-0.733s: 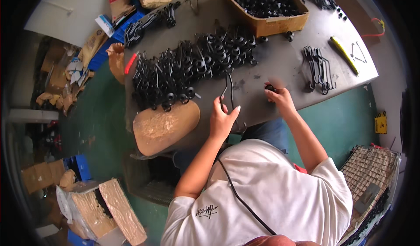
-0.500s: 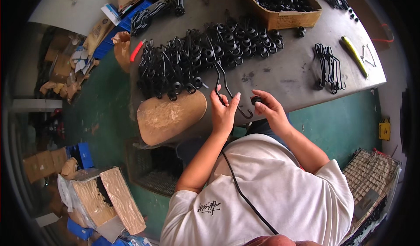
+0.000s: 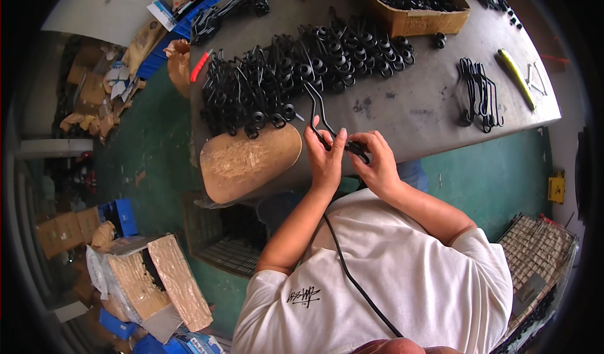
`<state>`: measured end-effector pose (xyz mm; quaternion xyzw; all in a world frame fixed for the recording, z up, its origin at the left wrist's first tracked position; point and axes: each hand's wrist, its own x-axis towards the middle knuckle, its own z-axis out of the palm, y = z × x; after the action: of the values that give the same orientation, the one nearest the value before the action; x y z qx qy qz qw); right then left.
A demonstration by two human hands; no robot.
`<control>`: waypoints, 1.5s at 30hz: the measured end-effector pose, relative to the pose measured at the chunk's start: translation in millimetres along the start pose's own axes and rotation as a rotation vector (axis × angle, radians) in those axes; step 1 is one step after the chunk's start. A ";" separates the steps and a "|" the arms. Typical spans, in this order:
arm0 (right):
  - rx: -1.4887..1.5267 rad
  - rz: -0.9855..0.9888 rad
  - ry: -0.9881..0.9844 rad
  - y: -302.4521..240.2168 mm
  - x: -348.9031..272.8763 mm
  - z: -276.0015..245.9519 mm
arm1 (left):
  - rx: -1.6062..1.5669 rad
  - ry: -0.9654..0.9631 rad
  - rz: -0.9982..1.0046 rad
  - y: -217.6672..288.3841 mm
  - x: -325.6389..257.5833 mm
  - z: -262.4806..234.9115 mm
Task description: Assembling black rubber grommets onto metal hooks at a manufacturing workbench.
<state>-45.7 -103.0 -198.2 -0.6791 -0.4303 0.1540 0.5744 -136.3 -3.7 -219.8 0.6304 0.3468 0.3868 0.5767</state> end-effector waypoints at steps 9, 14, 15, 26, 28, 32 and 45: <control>0.078 0.084 0.028 4.4 -0.9 4.2 | -0.120 -0.007 -0.108 -2.7 0.8 4.0; 0.136 0.062 0.079 5.8 -1.6 5.8 | -0.139 -0.038 -0.186 -4.4 -2.2 5.8; 0.148 0.086 0.086 5.2 -1.0 5.7 | -0.176 -0.010 -0.211 -1.0 -2.9 8.1; 0.306 0.331 -0.010 17.1 -0.6 2.1 | -0.175 0.048 -0.218 6.3 3.4 16.2; 0.353 0.367 -0.053 15.3 3.6 -0.8 | -0.121 0.089 -0.209 5.4 4.5 16.7; 0.008 0.027 -0.067 26.4 1.2 -7.8 | 0.130 0.072 -0.155 1.0 1.7 12.5; -0.328 -0.570 -0.004 21.9 28.6 -9.9 | -0.010 0.009 -0.097 29.1 6.9 1.9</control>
<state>-13.2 -87.0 -207.2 -0.6145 -0.6233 -0.0830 0.4764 -131.6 -1.2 -190.3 0.6083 0.3776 0.3631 0.5962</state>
